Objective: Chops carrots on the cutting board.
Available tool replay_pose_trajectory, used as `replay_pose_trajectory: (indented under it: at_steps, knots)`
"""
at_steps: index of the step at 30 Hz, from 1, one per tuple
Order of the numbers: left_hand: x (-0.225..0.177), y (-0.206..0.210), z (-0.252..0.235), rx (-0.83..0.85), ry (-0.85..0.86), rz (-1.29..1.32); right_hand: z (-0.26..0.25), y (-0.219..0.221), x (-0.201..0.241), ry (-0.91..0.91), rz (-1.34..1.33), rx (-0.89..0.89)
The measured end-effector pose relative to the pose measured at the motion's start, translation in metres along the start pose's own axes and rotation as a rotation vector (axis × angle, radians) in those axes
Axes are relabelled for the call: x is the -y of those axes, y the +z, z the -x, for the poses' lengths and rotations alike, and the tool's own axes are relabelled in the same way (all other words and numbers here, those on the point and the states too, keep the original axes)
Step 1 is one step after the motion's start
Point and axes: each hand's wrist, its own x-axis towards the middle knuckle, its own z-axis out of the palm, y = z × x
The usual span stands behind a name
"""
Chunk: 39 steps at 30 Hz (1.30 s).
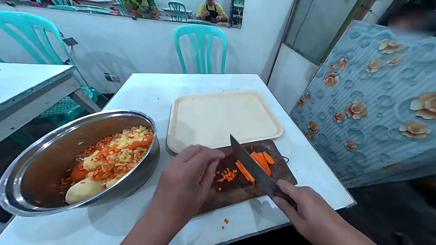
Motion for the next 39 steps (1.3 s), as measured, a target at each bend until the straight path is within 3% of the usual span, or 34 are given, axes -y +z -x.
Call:
replay_pose_trajectory:
  at_steps: [6,11,14,18,23,25,30,35,39]
  knots:
    - [-0.033,0.001,0.047,0.662,0.226,0.156,0.001,0.012,-0.013,0.059,-0.5,0.105]
    - [-0.034,0.009,0.059,0.76,0.255,0.045,0.001,0.013,-0.009,0.157,-0.774,0.126]
    - [-0.032,0.011,0.057,0.787,0.227,0.075,0.003,0.014,-0.008,0.178,-0.791,0.117]
    - [-0.028,0.013,0.049,0.723,0.179,0.144,0.006,0.018,-0.009,0.178,-0.683,0.097]
    - [-0.003,0.022,0.028,0.36,0.122,0.132,0.014,0.018,-0.002,0.115,-0.504,0.106]
    - [0.007,0.03,0.019,0.286,0.066,0.094,0.016,0.018,0.001,0.099,-0.416,0.118]
    - [0.015,0.041,0.01,0.351,-0.087,0.044,0.017,0.012,0.009,0.174,-0.305,0.166]
    - [0.017,0.055,0.018,0.318,0.004,0.016,0.013,0.007,0.005,0.227,-0.567,0.254]
    - [0.013,0.063,0.017,0.339,0.016,0.036,0.017,0.008,0.005,0.229,-0.538,0.216]
